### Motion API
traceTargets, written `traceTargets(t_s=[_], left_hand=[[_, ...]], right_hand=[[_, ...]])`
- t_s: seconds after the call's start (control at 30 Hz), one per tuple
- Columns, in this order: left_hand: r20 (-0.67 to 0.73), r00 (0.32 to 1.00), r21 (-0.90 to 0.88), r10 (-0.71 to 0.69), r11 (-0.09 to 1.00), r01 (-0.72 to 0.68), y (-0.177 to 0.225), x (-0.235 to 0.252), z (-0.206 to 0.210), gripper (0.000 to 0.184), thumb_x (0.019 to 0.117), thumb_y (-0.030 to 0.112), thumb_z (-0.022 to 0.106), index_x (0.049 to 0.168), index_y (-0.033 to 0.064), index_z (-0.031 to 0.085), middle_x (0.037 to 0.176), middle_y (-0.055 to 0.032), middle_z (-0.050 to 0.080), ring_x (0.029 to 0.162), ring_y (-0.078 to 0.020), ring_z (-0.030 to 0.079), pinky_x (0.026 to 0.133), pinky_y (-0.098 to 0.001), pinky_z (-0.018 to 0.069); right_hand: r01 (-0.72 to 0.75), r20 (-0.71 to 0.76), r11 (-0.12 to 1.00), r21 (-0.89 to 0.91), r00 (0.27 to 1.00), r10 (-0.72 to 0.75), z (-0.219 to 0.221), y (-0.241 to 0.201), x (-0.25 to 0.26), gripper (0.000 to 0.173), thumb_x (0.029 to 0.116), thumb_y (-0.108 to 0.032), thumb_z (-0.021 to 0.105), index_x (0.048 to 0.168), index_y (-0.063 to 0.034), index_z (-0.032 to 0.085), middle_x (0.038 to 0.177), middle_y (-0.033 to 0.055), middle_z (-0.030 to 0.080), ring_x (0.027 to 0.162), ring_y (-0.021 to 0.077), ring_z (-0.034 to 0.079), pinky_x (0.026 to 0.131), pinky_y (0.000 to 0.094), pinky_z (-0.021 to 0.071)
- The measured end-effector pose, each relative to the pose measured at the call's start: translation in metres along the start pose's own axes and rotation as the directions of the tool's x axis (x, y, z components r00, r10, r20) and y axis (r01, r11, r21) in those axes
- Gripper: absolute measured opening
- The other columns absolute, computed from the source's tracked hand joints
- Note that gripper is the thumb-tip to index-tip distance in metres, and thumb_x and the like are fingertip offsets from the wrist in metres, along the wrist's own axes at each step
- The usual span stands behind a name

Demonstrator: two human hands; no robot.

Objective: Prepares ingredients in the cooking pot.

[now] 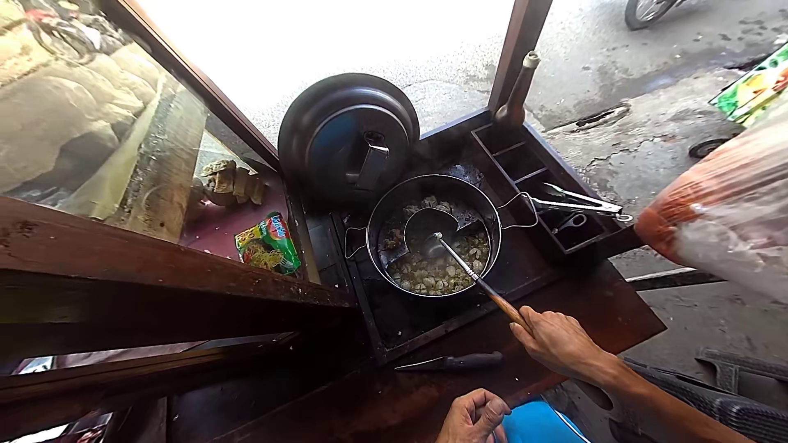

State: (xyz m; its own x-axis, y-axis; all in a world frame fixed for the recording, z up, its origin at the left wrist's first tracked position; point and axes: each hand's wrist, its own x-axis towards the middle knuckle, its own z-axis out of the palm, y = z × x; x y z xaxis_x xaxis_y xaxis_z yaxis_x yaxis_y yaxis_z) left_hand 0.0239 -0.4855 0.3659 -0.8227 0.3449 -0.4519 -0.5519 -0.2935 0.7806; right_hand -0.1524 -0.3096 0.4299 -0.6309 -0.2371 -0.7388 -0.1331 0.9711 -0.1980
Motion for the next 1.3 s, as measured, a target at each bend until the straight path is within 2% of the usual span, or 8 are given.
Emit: traceTargets(t_s=[0.13,0.3,0.53,0.7,0.8,1.1,1.2,1.3], left_hand=[[-0.019,1.000,0.012,-0.001,1.000,0.001,0.000,-0.002,-0.001,0.030,0.1066,0.028,0.053,0.108,0.0015,0.067,0.070,0.0048,0.065,0.054,-0.0011,0.055,0.053,-0.0179,0.0472],[-0.038,0.999,0.015,0.002,1.000,-0.001,-0.001,-0.004,-0.002,0.030,0.1071,0.025,0.051,0.109,0.0003,0.067,0.070,0.0038,0.065,0.053,-0.0015,0.054,0.052,-0.0187,0.0474],[-0.043,0.999,0.013,0.005,1.000,-0.004,-0.004,-0.004,-0.004,0.031,0.1071,0.027,0.051,0.110,0.0009,0.067,0.071,0.0039,0.066,0.054,-0.0017,0.055,0.053,-0.0186,0.0480],[-0.051,0.999,0.015,-0.004,1.000,0.005,-0.004,-0.004,-0.005,0.029,0.1068,0.025,0.052,0.109,0.0010,0.067,0.071,0.0042,0.066,0.053,-0.0009,0.054,0.052,-0.0179,0.0473],[-0.051,0.999,0.021,0.002,1.000,-0.001,-0.004,-0.004,-0.005,0.030,0.1068,0.027,0.052,0.110,0.0014,0.067,0.071,0.0045,0.066,0.053,-0.0010,0.054,0.053,-0.0182,0.0477],[-0.048,0.999,0.016,-0.023,1.000,0.024,-0.001,-0.001,-0.004,0.028,0.1069,0.025,0.052,0.109,0.0017,0.067,0.071,0.0053,0.066,0.054,-0.0001,0.054,0.053,-0.0174,0.0472],[-0.048,0.999,0.013,-0.021,1.000,0.022,0.000,0.000,-0.005,0.029,0.1070,0.026,0.052,0.107,0.0014,0.067,0.071,0.0046,0.066,0.054,-0.0006,0.054,0.053,-0.0178,0.0472],[-0.066,0.998,0.018,-0.014,1.000,0.015,0.001,-0.001,-0.005,0.028,0.1073,0.023,0.050,0.107,0.0004,0.067,0.069,0.0044,0.065,0.053,-0.0011,0.054,0.053,-0.0184,0.0474]], right_hand=[[-0.021,0.074,0.995,0.095,0.997,0.014,-0.011,-0.005,0.018,0.041,0.1090,-0.038,0.041,0.107,-0.0025,0.062,0.095,0.0180,0.065,0.097,0.0351,0.066,0.084,0.0523,0.0488],[-0.030,0.177,0.927,0.374,0.983,-0.040,-0.022,0.007,0.037,0.037,0.1093,-0.038,0.044,0.093,-0.0070,0.057,0.068,0.0045,0.058,0.055,0.0158,0.058,0.056,0.0339,0.0500],[-0.156,0.290,0.517,0.842,0.938,-0.189,-0.036,0.023,0.048,0.034,0.1113,-0.026,0.042,0.084,-0.0114,0.056,0.052,-0.0060,0.048,0.040,0.0021,0.046,0.038,0.0160,0.0395],[-0.351,0.392,0.185,0.918,0.874,-0.288,-0.041,0.027,0.043,0.034,0.1126,-0.026,0.035,0.087,-0.0104,0.051,0.052,-0.0061,0.042,0.037,-0.0017,0.042,0.035,0.0111,0.0354],[-0.398,0.410,0.107,0.911,0.856,-0.314,-0.043,0.028,0.037,0.034,0.1127,-0.025,0.033,0.087,-0.0103,0.050,0.052,-0.0060,0.041,0.036,-0.0024,0.041,0.034,0.0103,0.0348],[-0.095,0.249,0.555,0.827,0.946,-0.209,-0.042,0.031,0.021,0.033,0.1118,-0.027,0.042,0.086,-0.0104,0.055,0.054,-0.0033,0.048,0.041,0.0050,0.048,0.040,0.0184,0.0423],[0.013,0.172,0.874,0.485,0.979,-0.110,-0.041,0.024,0.011,0.034,0.1097,-0.037,0.046,0.093,-0.0093,0.056,0.063,0.0021,0.056,0.049,0.0134,0.056,0.049,0.0295,0.0486],[0.044,0.075,0.990,0.137,0.996,-0.055,-0.038,0.015,-0.002,0.039,0.1072,-0.041,0.047,0.102,-0.0058,0.061,0.082,0.0125,0.061,0.079,0.0304,0.064,0.074,0.0501,0.0487]])
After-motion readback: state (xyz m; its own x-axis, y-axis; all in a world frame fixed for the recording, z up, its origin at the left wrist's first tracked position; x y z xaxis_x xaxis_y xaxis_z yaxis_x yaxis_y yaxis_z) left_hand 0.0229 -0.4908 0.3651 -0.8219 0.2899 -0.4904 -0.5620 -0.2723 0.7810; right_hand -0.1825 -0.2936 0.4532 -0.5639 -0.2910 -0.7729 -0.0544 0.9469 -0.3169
